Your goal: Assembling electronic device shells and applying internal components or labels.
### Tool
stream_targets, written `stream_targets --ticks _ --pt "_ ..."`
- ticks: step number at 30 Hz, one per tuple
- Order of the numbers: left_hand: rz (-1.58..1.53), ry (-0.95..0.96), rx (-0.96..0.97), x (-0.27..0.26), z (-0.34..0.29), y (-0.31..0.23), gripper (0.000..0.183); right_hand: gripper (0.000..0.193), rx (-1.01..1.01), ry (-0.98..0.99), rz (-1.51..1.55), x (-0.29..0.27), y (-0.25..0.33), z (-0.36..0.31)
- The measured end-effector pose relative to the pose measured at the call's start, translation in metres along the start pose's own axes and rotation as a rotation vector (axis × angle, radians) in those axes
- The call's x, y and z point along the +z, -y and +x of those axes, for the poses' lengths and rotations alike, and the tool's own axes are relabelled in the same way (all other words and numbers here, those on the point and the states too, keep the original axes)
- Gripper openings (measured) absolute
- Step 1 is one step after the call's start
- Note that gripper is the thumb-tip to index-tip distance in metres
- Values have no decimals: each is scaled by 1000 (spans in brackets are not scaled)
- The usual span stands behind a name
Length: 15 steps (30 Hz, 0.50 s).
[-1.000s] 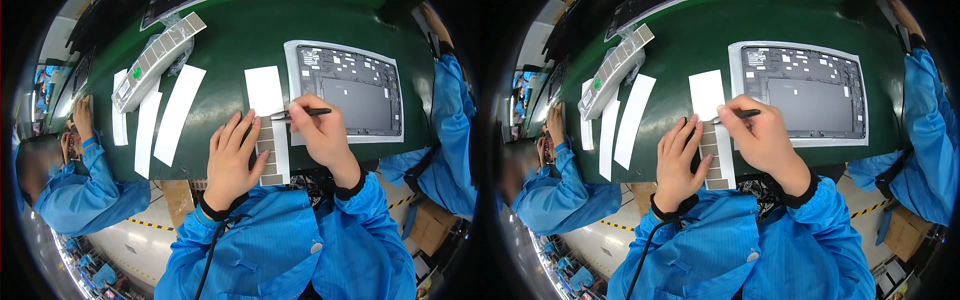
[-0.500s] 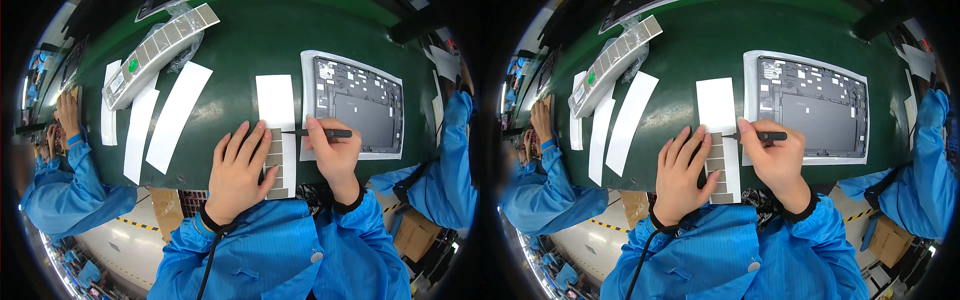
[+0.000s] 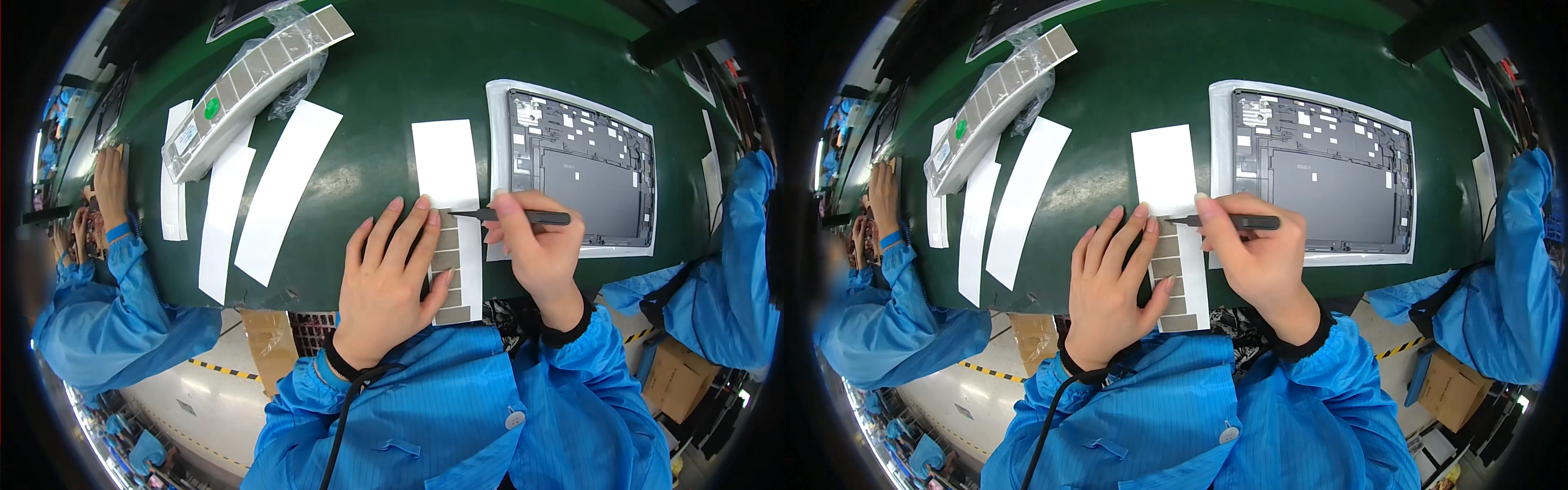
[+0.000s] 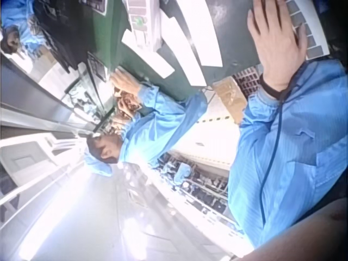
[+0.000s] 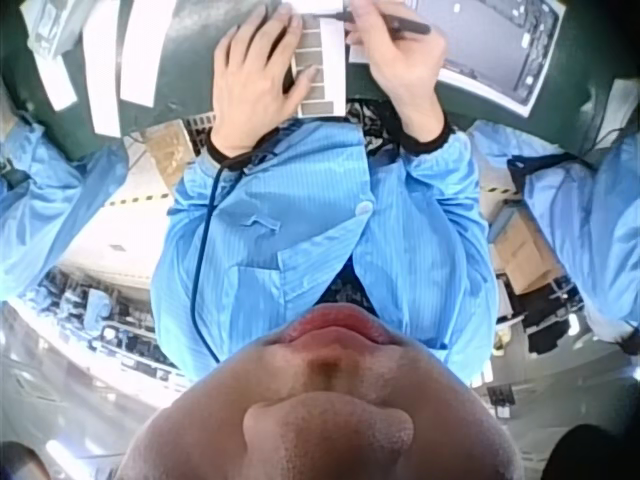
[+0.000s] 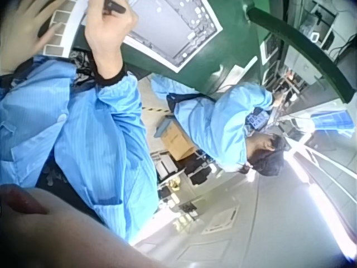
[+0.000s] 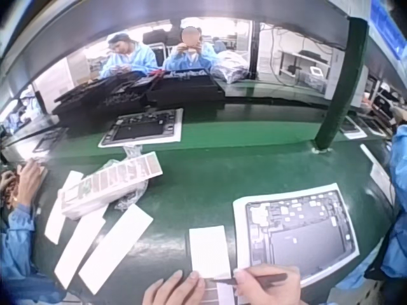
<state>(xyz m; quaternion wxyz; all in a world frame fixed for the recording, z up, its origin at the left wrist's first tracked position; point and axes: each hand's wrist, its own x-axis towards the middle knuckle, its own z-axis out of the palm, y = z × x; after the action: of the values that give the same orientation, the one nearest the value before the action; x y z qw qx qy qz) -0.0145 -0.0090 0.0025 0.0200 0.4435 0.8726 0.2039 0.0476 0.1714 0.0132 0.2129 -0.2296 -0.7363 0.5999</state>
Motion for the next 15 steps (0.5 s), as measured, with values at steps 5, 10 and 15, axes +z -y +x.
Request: stream_targets --ticks 5,10,15 --pt "5 -7 -4 0 -2 -1 62 14 9 -55 57 -1 -3 -2" --pt "15 -12 6 1 -1 -1 63 12 -103 -49 1 5 -12 -1" --pt "14 -25 20 0 -1 -3 63 18 -208 -64 -26 5 -7 -6"
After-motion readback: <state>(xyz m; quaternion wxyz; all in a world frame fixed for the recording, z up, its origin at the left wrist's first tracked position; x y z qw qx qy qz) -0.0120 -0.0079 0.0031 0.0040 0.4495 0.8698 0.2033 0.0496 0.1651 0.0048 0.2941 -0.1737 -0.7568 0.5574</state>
